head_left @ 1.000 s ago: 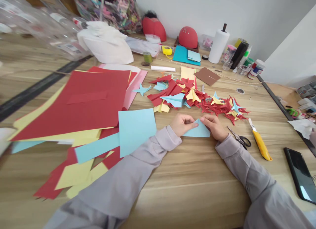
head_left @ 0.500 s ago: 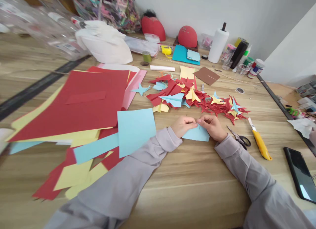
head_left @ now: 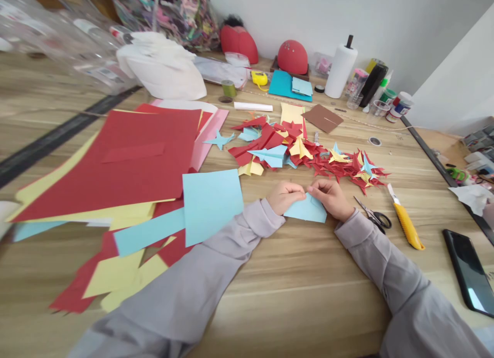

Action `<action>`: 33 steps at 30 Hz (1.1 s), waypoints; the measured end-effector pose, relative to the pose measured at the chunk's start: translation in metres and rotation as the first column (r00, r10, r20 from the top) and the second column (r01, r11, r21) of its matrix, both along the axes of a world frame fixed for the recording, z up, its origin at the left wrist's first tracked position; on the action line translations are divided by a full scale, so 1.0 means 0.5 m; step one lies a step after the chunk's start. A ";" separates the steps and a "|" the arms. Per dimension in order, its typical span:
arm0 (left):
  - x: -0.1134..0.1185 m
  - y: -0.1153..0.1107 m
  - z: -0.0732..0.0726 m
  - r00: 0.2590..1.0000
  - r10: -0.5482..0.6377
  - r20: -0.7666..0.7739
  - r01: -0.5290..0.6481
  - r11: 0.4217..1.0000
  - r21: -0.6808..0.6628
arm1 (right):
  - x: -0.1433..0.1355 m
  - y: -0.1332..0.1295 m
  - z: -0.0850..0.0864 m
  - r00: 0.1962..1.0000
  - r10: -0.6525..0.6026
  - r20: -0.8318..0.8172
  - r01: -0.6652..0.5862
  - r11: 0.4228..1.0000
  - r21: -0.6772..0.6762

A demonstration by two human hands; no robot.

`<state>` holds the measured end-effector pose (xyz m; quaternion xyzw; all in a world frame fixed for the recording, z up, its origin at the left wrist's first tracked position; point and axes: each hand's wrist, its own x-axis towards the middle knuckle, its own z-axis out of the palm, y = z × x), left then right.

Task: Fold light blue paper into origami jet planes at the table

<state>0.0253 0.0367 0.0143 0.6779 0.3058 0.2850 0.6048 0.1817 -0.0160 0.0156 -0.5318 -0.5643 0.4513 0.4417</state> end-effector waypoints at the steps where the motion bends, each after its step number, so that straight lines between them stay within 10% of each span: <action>1: 0.000 -0.001 0.000 1.000 -0.004 0.000 0.004 1.000 0.002 | 0.000 0.000 0.002 1.000 0.021 0.016 -0.021 1.000 -0.006; 13: 0.000 -0.003 -0.011 0.995 -0.084 -0.062 0.083 0.996 -0.021 | -0.003 -0.001 0.011 0.991 0.121 0.056 -0.121 0.993 -0.003; 25: -0.001 0.002 -0.007 0.999 0.032 0.028 -0.031 0.999 -0.033 | 0.005 0.000 -0.004 0.961 -0.131 -0.243 0.101 0.986 -0.132; 33: -0.003 0.001 -0.019 0.993 0.066 0.094 -0.031 0.945 -0.326 | 0.014 0.004 -0.003 0.910 -0.228 -0.346 0.178 0.969 -0.171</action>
